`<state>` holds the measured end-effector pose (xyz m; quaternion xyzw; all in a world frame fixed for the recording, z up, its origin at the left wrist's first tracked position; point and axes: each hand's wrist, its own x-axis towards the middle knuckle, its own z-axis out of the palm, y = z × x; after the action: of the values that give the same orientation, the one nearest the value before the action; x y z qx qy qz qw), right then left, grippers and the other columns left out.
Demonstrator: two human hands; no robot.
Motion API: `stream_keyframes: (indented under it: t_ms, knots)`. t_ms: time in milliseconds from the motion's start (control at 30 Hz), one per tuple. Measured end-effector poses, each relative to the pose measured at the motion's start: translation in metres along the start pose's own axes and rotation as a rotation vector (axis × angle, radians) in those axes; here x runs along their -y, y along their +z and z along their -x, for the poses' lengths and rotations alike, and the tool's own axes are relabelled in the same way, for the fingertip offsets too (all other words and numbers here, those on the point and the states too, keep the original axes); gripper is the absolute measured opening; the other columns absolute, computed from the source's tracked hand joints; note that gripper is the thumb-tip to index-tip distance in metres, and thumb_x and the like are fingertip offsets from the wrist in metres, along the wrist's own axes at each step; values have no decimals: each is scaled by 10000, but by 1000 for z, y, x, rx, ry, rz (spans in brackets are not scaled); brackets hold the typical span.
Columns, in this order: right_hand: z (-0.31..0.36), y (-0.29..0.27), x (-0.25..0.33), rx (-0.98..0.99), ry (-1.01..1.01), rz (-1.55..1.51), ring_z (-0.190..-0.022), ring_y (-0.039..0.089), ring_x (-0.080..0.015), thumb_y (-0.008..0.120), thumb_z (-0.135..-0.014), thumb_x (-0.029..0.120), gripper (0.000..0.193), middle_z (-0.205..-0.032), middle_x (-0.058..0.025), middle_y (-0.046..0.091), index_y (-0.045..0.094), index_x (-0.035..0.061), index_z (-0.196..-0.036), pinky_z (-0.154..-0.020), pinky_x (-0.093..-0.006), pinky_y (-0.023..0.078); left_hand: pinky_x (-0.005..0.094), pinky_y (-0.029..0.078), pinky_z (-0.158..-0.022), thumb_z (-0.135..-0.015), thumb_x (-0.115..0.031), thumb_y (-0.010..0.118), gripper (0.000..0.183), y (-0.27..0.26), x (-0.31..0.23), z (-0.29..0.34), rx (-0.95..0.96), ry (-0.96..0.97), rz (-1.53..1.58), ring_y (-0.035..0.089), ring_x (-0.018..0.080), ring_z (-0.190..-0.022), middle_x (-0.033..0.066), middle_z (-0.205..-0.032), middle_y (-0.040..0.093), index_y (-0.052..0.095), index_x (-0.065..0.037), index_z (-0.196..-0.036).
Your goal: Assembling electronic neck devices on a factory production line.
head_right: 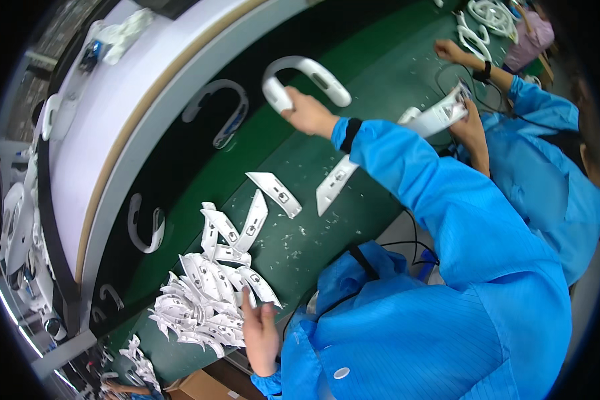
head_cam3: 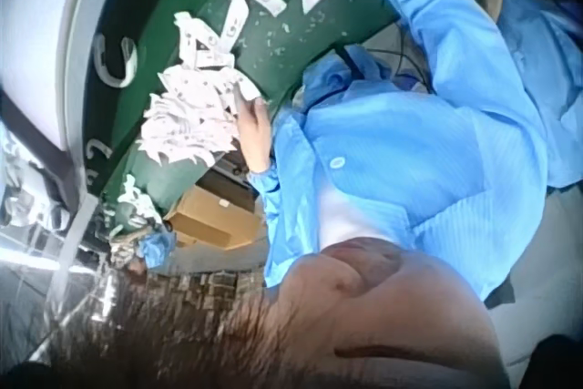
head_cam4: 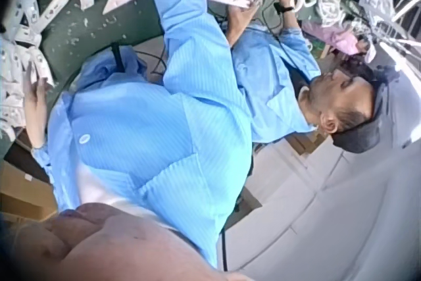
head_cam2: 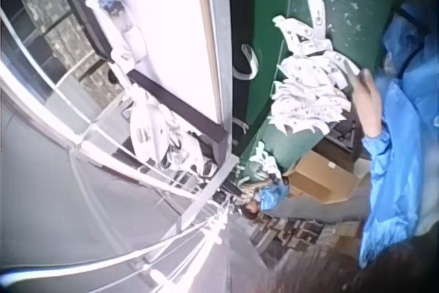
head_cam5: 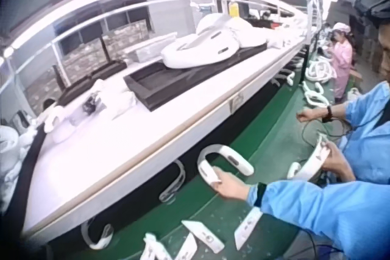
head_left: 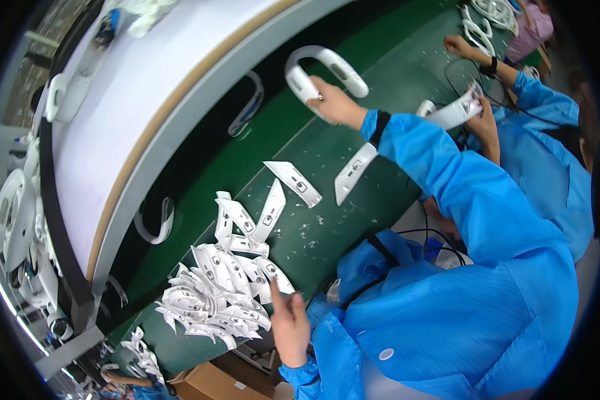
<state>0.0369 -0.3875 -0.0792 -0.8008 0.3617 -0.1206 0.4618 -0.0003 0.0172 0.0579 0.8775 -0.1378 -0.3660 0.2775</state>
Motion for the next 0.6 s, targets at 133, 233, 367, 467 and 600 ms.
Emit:
stream_keyframes:
  t_ms: [133, 233, 367, 467, 600]
  knots:
    - [-93, 6, -51, -151, 12, 501, -1008, 533, -410, 634, -759, 278, 477, -1070, -239, 550, 479, 40, -1143, -824, -486, 456, 386, 492, -637, -873, -210, 524, 475, 11, -10, 1, -45, 73, 91, 633, 327, -717, 168, -852, 643, 382, -44, -1295]
    - [-122, 32, -77, -216, -112, 814, -1043, 484, -404, 668, -726, 326, 466, -1125, -180, 517, 549, 48, -1080, -811, -518, 443, 357, 479, -675, -876, -195, 531, 455, 15, 0, -7, 8, 16, 92, 630, 311, -782, 182, -862, 629, 394, -47, -1284]
    - [-122, 99, -44, 16, -490, 992, -1104, 461, -379, 663, -685, 282, 544, -1166, -202, 508, 517, 46, -1153, -884, -543, 360, 410, 471, -695, -890, -293, 498, 472, 15, 5, -17, -11, -24, 6, 599, 374, -804, 209, -882, 618, 390, -54, -1283]
    - [-137, 128, -38, 295, -518, 931, -1145, 437, -382, 661, -685, 255, 546, -1217, -209, 484, 516, 46, -1168, -957, -483, 345, 430, 466, -702, -897, -331, 471, 489, 17, 6, -20, -29, -39, 2, 587, 393, -809, 235, -928, 602, 386, -45, -1284]
    - [-161, 153, -37, 374, -452, 964, -1174, 422, -367, 629, -760, 268, 502, -1258, -184, 473, 503, 55, -1197, -994, -431, 332, 422, 467, -701, -894, -316, 480, 474, 21, 10, -24, -63, -36, 84, 585, 385, -813, 236, -982, 589, 407, -32, -1267]
